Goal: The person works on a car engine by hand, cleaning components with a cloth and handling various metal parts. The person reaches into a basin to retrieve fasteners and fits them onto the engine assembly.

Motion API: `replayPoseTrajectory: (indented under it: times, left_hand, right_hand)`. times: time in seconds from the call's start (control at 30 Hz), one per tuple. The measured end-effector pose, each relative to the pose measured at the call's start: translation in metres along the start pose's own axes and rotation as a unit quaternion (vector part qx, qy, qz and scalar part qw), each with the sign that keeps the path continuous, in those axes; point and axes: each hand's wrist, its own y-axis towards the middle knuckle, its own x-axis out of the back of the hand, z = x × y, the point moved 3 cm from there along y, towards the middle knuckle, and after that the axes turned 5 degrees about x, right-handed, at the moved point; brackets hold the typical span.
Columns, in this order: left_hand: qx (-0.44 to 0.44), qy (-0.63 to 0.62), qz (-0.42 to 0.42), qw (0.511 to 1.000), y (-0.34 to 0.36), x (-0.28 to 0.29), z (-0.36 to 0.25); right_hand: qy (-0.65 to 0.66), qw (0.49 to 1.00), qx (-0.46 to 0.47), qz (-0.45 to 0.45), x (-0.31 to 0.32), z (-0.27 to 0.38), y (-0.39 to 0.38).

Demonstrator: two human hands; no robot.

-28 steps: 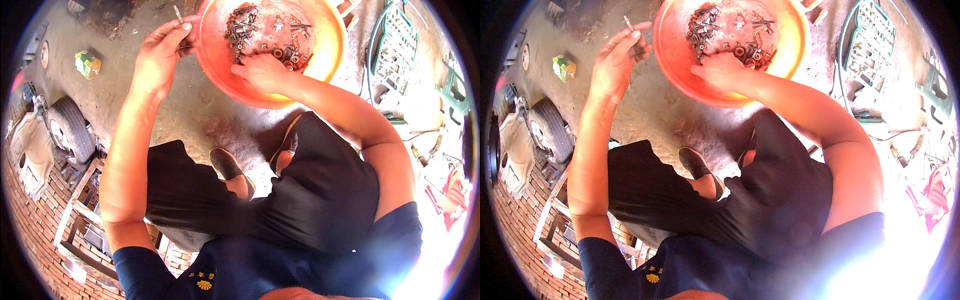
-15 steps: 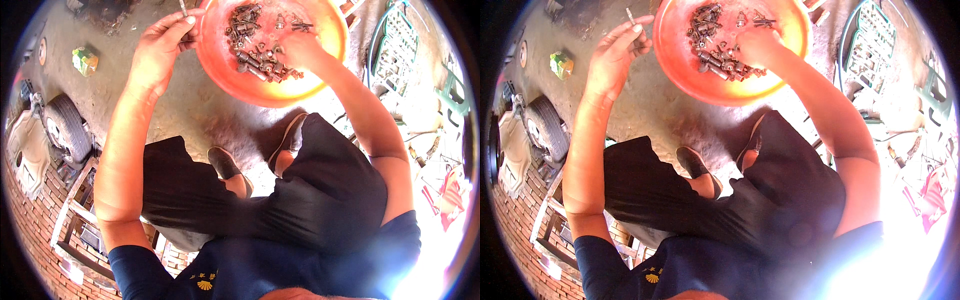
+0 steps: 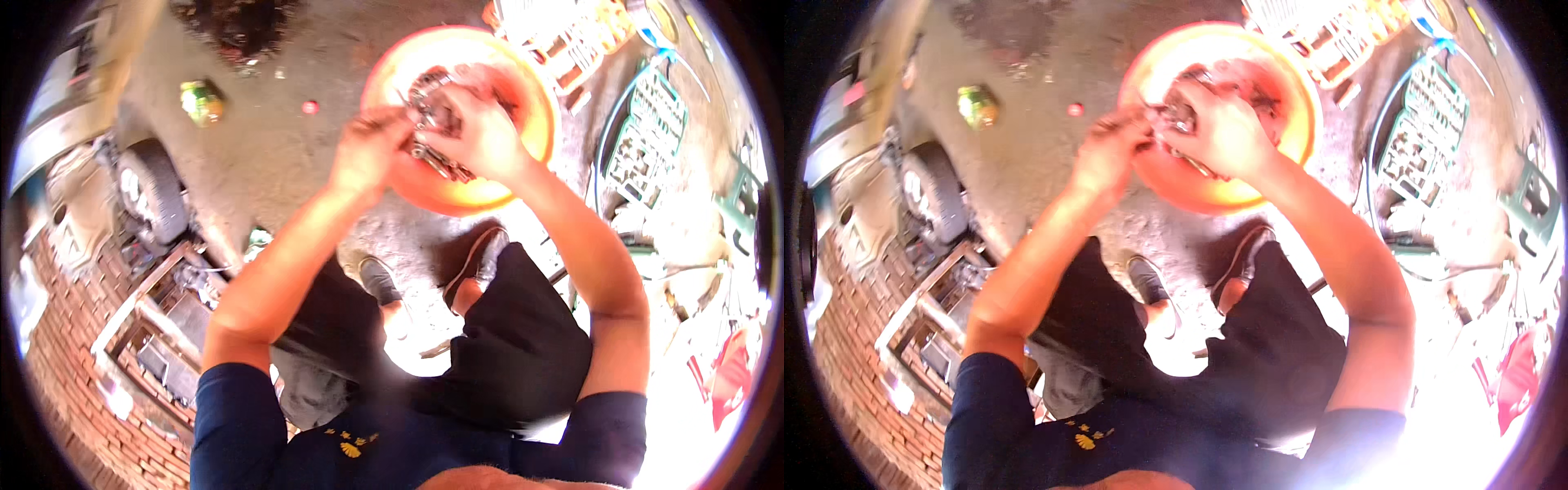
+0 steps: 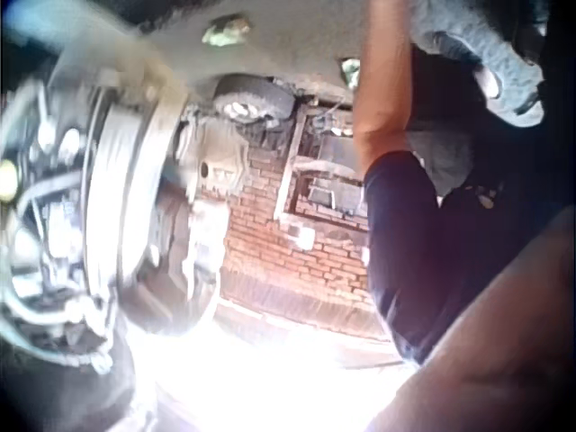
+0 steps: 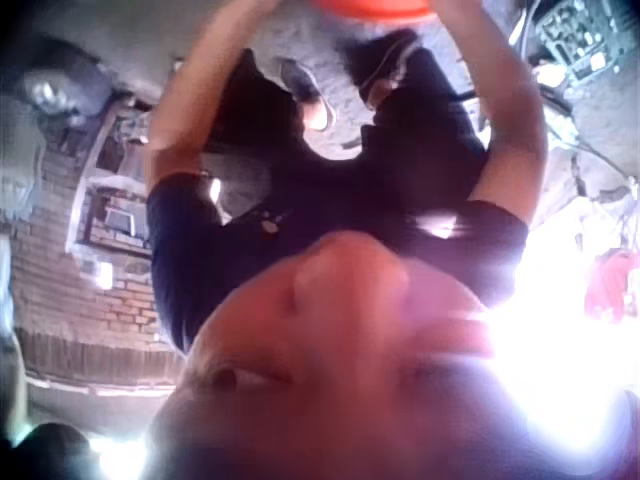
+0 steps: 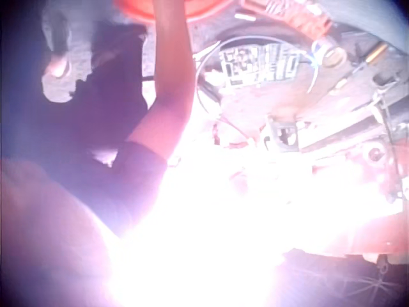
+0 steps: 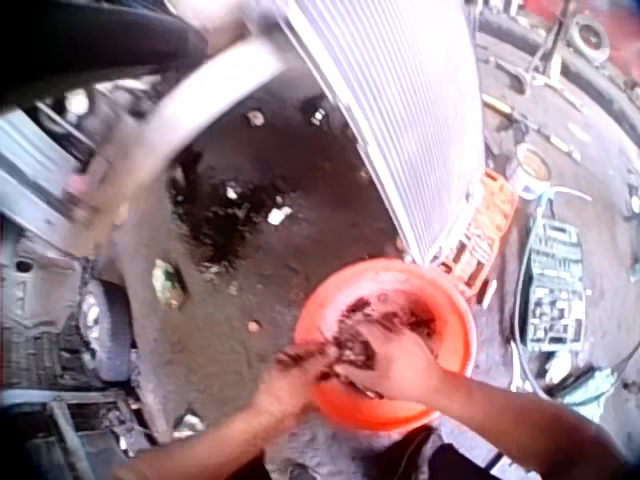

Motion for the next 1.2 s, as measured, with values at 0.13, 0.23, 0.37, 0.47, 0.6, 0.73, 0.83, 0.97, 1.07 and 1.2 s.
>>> replayPoseTrajectory:
  times: [0.13,0.23,0.37,0.47,0.6,0.73,0.83,0.97,1.07,1.2]
  left_hand:
    - [0.017,-0.086,0.059,0.994,-0.079,-0.033,-0.009]
    - [0.142,-0.17,-0.004,0.975,-0.142,-0.042,-0.007]
    - [0.187,-0.254,0.076,0.946,-0.254,-0.072,-0.058]
    - [0.129,-0.121,0.135,0.975,-0.35,-0.067,-0.127]
    - [0.055,0.074,0.15,0.984,-0.481,-0.047,-0.231]
    - [-0.212,0.314,0.121,0.918,-0.57,-0.01,-0.362]
    - [-0.181,0.321,0.095,0.925,-0.614,0.016,-0.439]
    - [-0.169,0.251,0.028,0.953,-0.629,0.08,-0.483]
    - [-0.222,0.291,0.05,0.929,-0.613,0.128,-0.512]
    - [-0.303,0.211,0.162,0.915,-0.58,0.18,-0.582]
  right_hand:
    - [-0.13,0.986,0.102,-0.031,0.024,0.07,-0.032]
    - [0.021,0.999,0.022,0.02,0.055,0.138,-0.058]
    - [0.083,0.995,-0.004,0.048,0.107,0.242,-0.103]
    - [0.182,0.982,-0.05,0.031,0.135,0.336,-0.141]
    - [0.391,0.914,-0.105,-0.01,0.148,0.459,-0.188]
    - [0.263,0.961,-0.067,0.063,0.185,0.568,-0.168]
    - [0.265,0.958,-0.025,0.104,0.21,0.633,-0.119]
    - [0.287,0.948,-0.073,0.117,0.217,0.676,-0.053]
    - [0.384,0.917,-0.094,0.052,0.217,0.712,-0.01]
    - [0.375,0.922,-0.082,0.055,0.197,0.751,0.043]
